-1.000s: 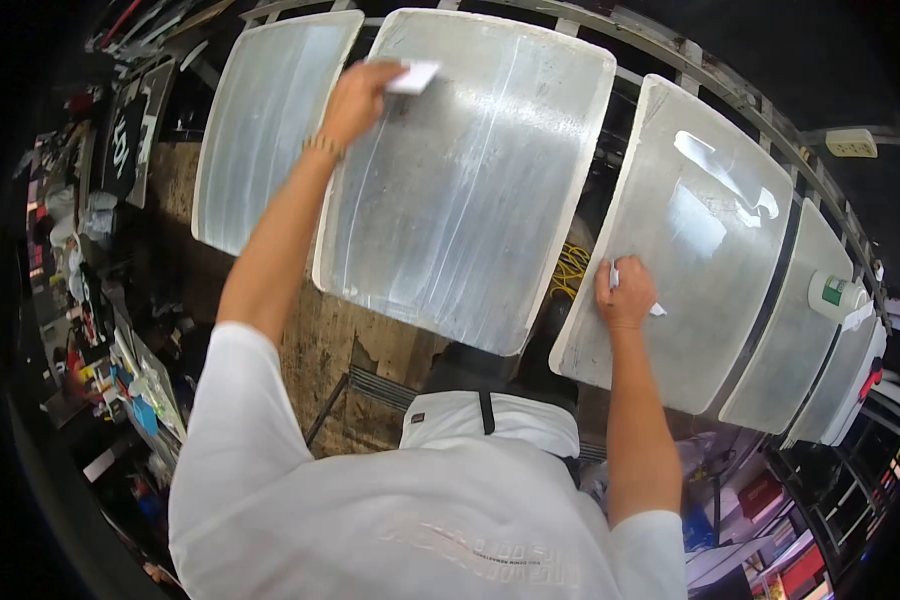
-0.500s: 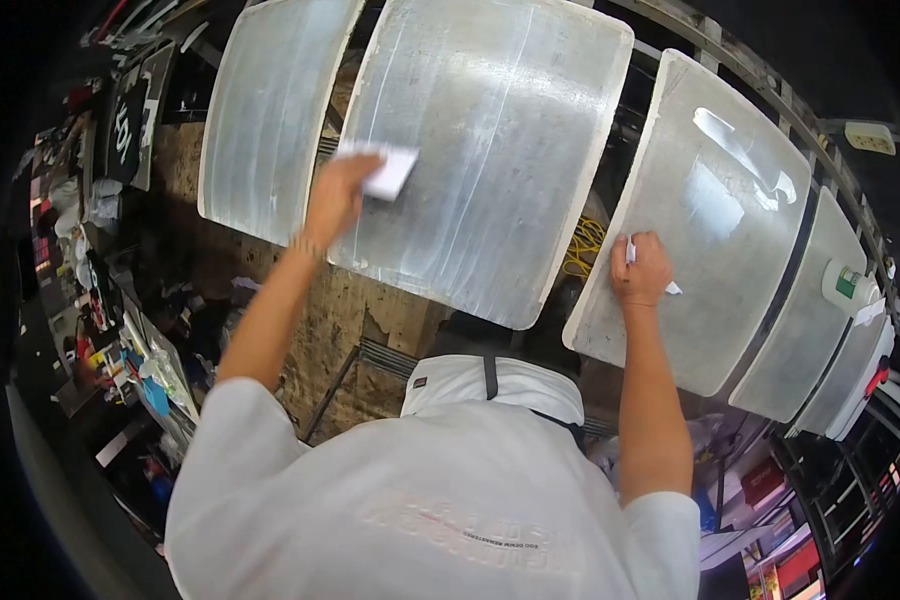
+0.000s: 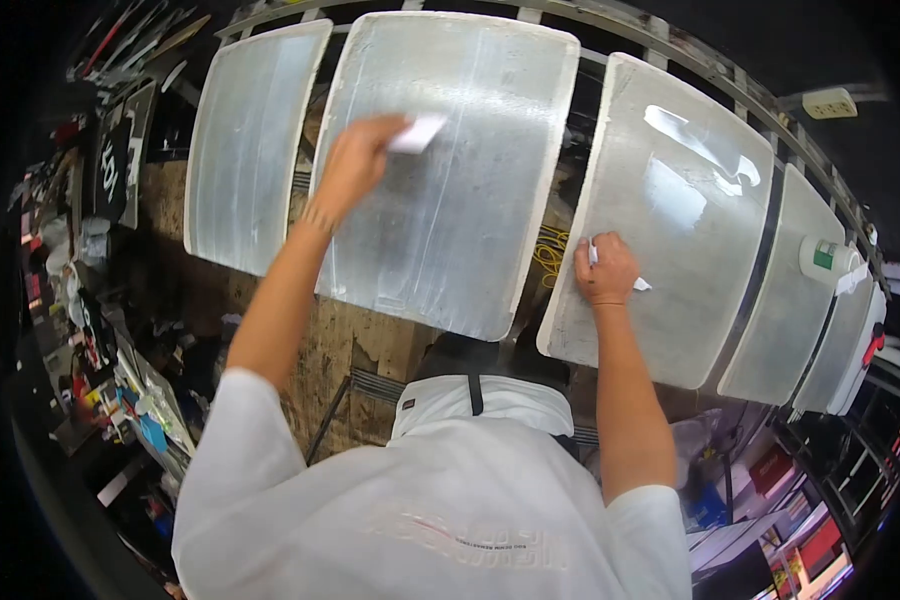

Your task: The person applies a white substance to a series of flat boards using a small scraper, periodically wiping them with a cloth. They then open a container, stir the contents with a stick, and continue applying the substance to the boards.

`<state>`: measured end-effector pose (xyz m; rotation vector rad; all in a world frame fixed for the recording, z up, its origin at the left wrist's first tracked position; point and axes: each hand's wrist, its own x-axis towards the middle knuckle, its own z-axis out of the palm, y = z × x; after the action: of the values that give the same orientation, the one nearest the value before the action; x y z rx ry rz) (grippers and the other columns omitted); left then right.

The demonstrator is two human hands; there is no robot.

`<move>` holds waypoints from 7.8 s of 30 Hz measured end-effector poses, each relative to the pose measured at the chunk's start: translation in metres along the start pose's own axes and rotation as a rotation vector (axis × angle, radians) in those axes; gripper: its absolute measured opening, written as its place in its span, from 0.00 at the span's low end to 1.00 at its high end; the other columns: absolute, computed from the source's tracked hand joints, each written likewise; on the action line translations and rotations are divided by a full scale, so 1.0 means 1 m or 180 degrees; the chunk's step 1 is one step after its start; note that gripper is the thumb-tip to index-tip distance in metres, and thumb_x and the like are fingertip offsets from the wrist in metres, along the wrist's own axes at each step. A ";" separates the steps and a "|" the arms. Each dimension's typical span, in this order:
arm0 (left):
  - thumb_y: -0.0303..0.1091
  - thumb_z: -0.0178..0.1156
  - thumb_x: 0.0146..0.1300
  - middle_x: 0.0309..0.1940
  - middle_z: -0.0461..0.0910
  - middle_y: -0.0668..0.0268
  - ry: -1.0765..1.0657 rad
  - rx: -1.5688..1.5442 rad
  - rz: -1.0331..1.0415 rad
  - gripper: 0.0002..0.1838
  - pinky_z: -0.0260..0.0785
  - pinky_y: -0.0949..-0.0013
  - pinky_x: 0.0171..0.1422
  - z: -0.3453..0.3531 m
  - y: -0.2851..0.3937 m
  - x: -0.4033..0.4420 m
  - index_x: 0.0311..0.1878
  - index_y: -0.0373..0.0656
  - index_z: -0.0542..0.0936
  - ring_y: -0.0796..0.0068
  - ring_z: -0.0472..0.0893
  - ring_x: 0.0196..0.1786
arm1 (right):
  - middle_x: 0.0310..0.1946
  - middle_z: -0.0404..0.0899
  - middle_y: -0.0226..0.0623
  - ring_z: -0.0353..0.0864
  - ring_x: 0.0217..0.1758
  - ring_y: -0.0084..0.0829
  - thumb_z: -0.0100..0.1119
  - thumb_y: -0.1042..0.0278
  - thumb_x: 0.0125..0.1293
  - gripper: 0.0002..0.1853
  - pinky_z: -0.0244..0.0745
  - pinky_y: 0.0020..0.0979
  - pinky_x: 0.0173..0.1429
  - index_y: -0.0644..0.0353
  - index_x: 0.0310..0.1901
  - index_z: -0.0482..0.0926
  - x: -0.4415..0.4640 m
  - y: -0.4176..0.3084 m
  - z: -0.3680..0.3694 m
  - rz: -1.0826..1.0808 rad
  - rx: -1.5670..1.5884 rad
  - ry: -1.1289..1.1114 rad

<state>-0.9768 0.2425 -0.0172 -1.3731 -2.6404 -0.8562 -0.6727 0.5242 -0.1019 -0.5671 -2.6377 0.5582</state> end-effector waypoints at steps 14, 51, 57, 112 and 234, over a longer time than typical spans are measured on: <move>0.16 0.57 0.52 0.55 0.86 0.57 -0.0689 0.0551 -0.0093 0.25 0.76 0.58 0.65 0.068 -0.022 0.103 0.53 0.45 0.88 0.54 0.84 0.57 | 0.28 0.75 0.41 0.77 0.31 0.50 0.64 0.62 0.63 0.12 0.71 0.49 0.34 0.57 0.27 0.74 0.000 -0.006 -0.004 0.0196 0.0085 0.0040; 0.18 0.56 0.52 0.50 0.88 0.56 -0.0243 0.0499 -0.0111 0.21 0.76 0.55 0.63 0.110 0.085 0.089 0.47 0.42 0.89 0.53 0.86 0.53 | 0.25 0.74 0.38 0.77 0.29 0.46 0.64 0.62 0.58 0.11 0.70 0.46 0.33 0.56 0.24 0.74 0.006 0.003 -0.015 -0.0101 0.1107 -0.0292; 0.13 0.56 0.45 0.51 0.88 0.57 -0.0622 0.0619 -0.0818 0.29 0.73 0.52 0.66 0.060 0.210 -0.161 0.52 0.42 0.88 0.53 0.84 0.59 | 0.26 0.75 0.37 0.78 0.31 0.45 0.64 0.60 0.56 0.10 0.73 0.46 0.35 0.53 0.25 0.76 0.004 -0.001 -0.016 -0.0080 0.1043 -0.0301; 0.16 0.56 0.53 0.47 0.89 0.59 0.0108 0.0442 -0.0354 0.22 0.78 0.57 0.59 0.033 -0.070 0.160 0.47 0.47 0.90 0.56 0.87 0.52 | 0.24 0.71 0.37 0.75 0.27 0.44 0.66 0.65 0.52 0.12 0.68 0.44 0.31 0.54 0.22 0.71 0.003 -0.003 -0.013 -0.0054 0.0450 -0.0312; 0.14 0.59 0.52 0.57 0.87 0.63 -0.0996 0.0103 -0.1337 0.28 0.69 0.52 0.71 -0.024 0.108 -0.197 0.56 0.47 0.87 0.60 0.84 0.60 | 0.24 0.72 0.40 0.75 0.28 0.48 0.64 0.66 0.58 0.12 0.68 0.48 0.32 0.57 0.24 0.71 0.000 0.001 -0.004 -0.0192 0.0289 -0.0232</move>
<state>-0.7788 0.1332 -0.0040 -1.0302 -3.2397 -0.6650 -0.6713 0.5261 -0.0991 -0.4462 -2.6716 0.6884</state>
